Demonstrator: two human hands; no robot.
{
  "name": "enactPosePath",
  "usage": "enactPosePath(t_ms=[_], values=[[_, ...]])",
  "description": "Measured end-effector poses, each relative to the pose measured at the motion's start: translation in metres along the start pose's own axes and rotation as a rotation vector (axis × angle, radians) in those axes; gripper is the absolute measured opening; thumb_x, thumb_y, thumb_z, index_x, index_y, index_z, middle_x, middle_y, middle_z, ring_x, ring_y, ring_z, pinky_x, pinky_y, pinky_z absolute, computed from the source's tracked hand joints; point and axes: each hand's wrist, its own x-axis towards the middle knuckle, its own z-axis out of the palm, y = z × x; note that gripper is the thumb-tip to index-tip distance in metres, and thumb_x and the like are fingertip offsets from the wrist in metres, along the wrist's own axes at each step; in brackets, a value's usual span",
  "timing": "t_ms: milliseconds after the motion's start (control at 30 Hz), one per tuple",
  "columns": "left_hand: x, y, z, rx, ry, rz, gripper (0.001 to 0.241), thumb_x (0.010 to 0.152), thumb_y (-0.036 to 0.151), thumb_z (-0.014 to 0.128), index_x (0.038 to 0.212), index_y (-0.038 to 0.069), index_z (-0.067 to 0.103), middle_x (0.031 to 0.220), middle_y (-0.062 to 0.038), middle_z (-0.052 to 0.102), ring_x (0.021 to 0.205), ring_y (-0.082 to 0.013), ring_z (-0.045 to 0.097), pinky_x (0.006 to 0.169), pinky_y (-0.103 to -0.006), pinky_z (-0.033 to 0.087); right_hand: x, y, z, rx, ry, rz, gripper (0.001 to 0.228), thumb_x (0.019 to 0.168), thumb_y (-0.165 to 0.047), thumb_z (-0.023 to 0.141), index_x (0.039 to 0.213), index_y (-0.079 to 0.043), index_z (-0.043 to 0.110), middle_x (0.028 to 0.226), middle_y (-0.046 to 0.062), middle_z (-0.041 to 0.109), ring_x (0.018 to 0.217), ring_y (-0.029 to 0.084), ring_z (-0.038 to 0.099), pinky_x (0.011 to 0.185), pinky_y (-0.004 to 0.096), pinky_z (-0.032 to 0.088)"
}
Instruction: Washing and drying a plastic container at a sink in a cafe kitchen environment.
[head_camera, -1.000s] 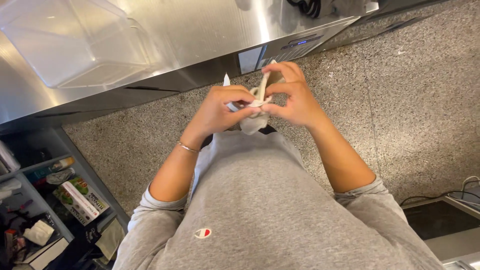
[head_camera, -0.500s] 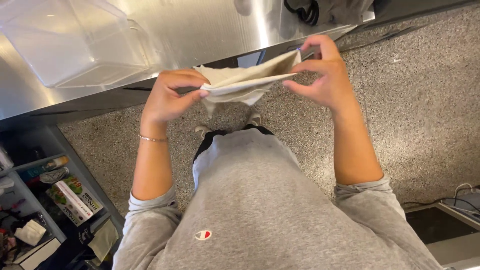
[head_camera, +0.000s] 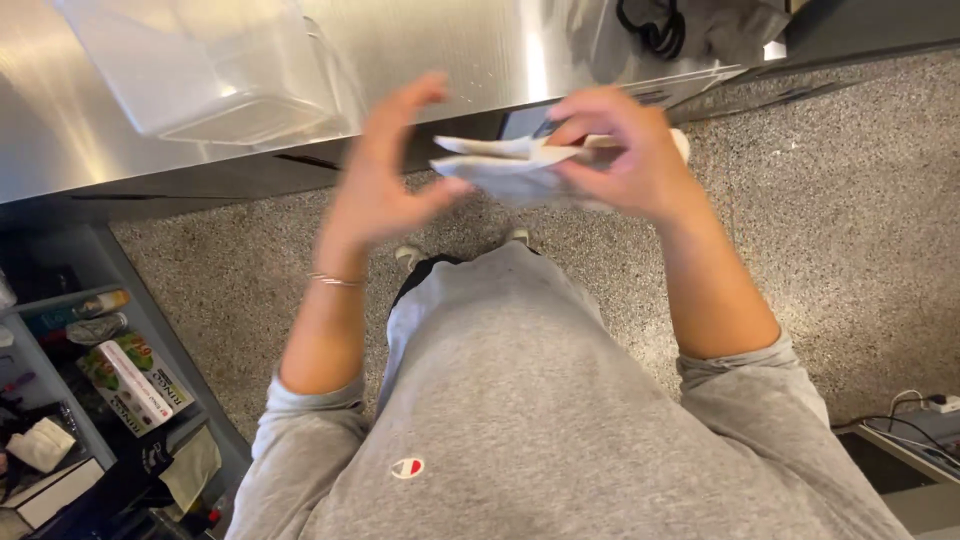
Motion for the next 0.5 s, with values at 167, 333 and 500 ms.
enactPosePath(t_ms=[167, 333, 500], values=[[0.006, -0.001, 0.036, 0.041, -0.133, 0.076, 0.054, 0.087, 0.033, 0.085, 0.129, 0.007, 0.065, 0.105, -0.009, 0.073, 0.098, -0.0256, 0.069, 0.103, -0.0469, 0.051, 0.005, -0.012, 0.038, -0.163, -0.046, 0.143, 0.035, 0.091, -0.001, 0.082, 0.121, -0.006, 0.064, 0.104, 0.006, 0.078, 0.098, 0.015, 0.078, 0.087, 0.03, 0.065], [-0.019, -0.028, 0.028, -0.079, 0.052, 0.059, 0.017, 0.094, 0.004, 0.072, 0.111, 0.002, 0.073, 0.099, -0.011, 0.072, 0.082, -0.0231, 0.071, 0.072, -0.0303, 0.057, 0.008, -0.028, 0.048, -0.187, 0.028, 0.129, 0.029, 0.091, -0.009, 0.086, 0.114, -0.008, 0.07, 0.104, 0.004, 0.077, 0.094, 0.014, 0.077, 0.082, 0.027, 0.063], [-0.041, -0.027, -0.036, 0.051, 0.257, 0.054, 0.012, 0.099, 0.002, 0.069, 0.11, 0.002, 0.073, 0.103, -0.013, 0.073, 0.087, -0.0224, 0.073, 0.075, -0.0318, 0.058, -0.007, 0.003, 0.043, -0.403, -0.173, 0.344, 0.015, 0.089, -0.015, 0.084, 0.104, -0.014, 0.08, 0.091, -0.001, 0.078, 0.072, 0.013, 0.073, 0.062, 0.028, 0.058]])
